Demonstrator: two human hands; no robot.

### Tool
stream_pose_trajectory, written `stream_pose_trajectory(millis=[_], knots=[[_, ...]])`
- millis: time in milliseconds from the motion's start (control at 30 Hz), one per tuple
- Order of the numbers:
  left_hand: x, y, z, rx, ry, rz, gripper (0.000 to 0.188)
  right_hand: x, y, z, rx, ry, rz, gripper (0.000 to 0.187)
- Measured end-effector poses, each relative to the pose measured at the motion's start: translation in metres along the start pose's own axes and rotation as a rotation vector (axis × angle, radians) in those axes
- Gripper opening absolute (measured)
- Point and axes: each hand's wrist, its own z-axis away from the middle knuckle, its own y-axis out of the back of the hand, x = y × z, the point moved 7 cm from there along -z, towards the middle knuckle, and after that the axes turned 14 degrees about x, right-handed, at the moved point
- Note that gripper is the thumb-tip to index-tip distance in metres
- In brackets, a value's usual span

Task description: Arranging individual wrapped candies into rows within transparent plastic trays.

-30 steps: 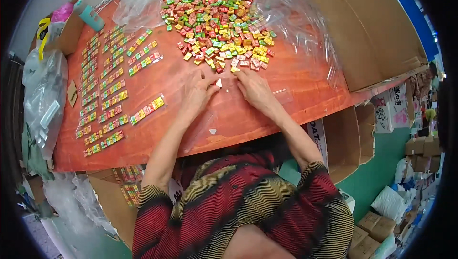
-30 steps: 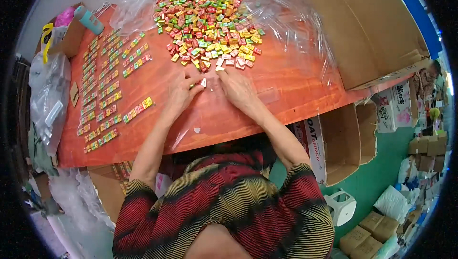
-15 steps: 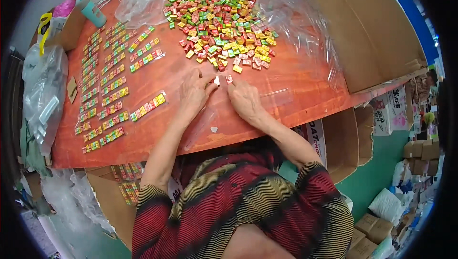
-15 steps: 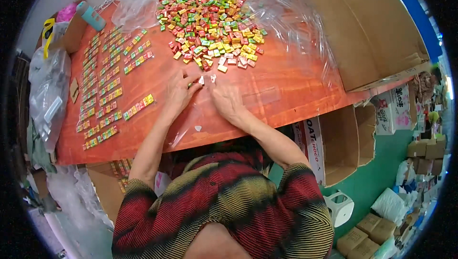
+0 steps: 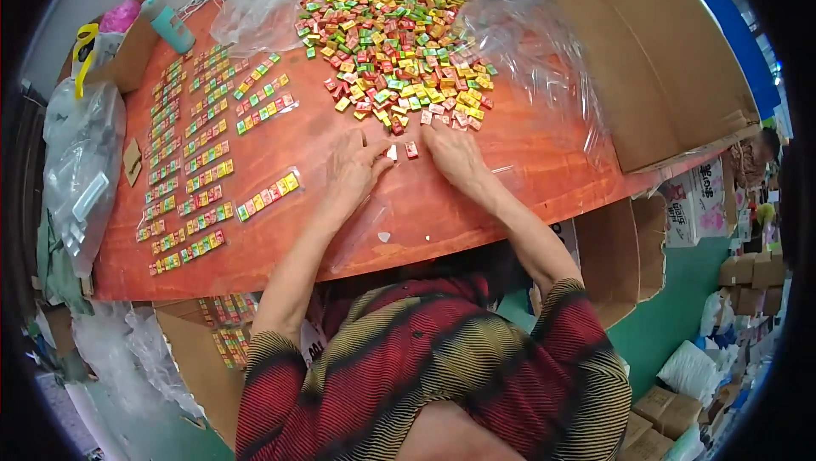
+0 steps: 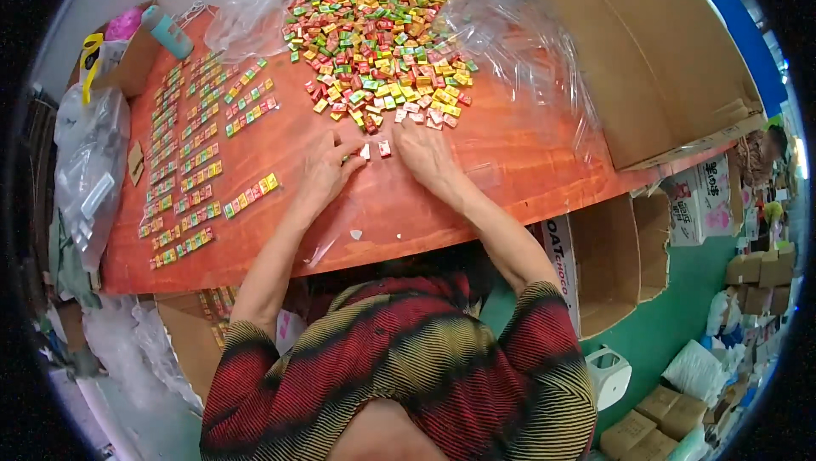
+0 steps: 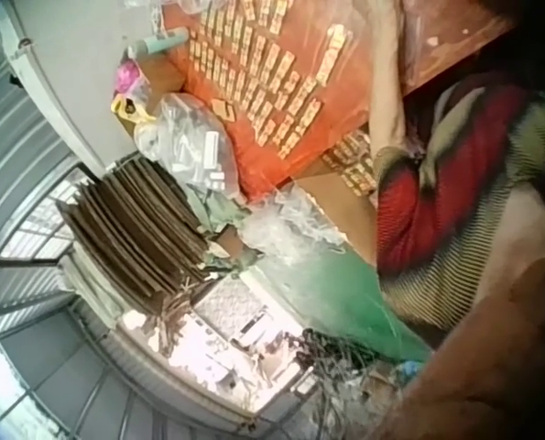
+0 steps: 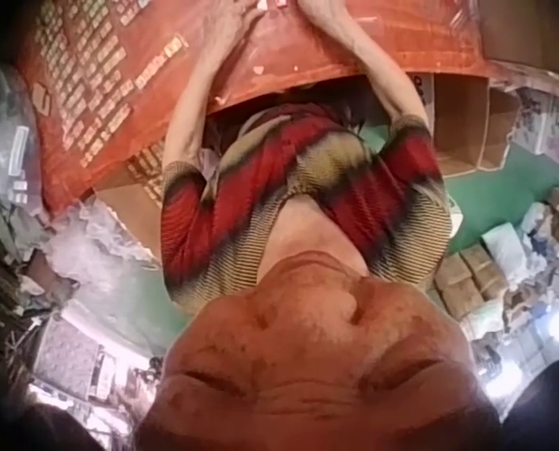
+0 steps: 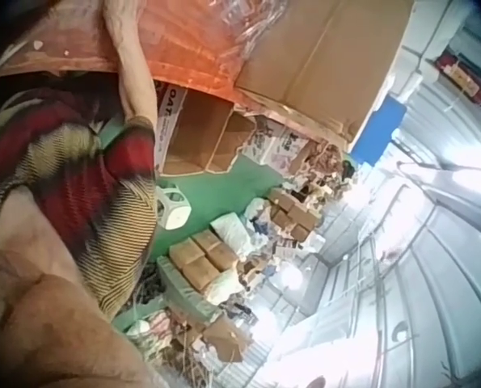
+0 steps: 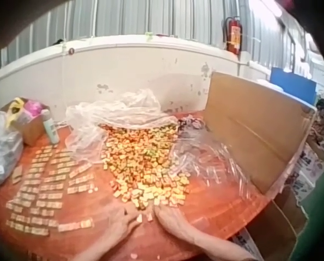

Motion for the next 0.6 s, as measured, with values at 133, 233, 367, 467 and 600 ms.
stream_pose_trajectory(millis=[133,233,367,467,600], knots=[[0.002,0.004,0.001,0.043,0.000,0.010,0.027,0.007,-0.009,0.005,-0.130,-0.153,-0.100,0.013],[0.003,0.006,0.003,0.042,0.013,-0.007,0.026,-0.007,0.002,-0.013,-0.021,-0.167,-0.183,0.016],[0.006,0.004,0.001,-0.010,0.056,-0.018,0.026,-0.025,-0.018,-0.034,0.069,-0.134,-0.031,0.015],[0.003,0.002,0.003,0.002,0.052,-0.030,0.026,-0.024,-0.027,-0.039,0.121,-0.078,-0.017,0.015],[-0.005,0.003,0.005,0.001,0.055,-0.010,0.029,0.005,-0.003,-0.034,0.067,-0.238,-0.395,0.016]])
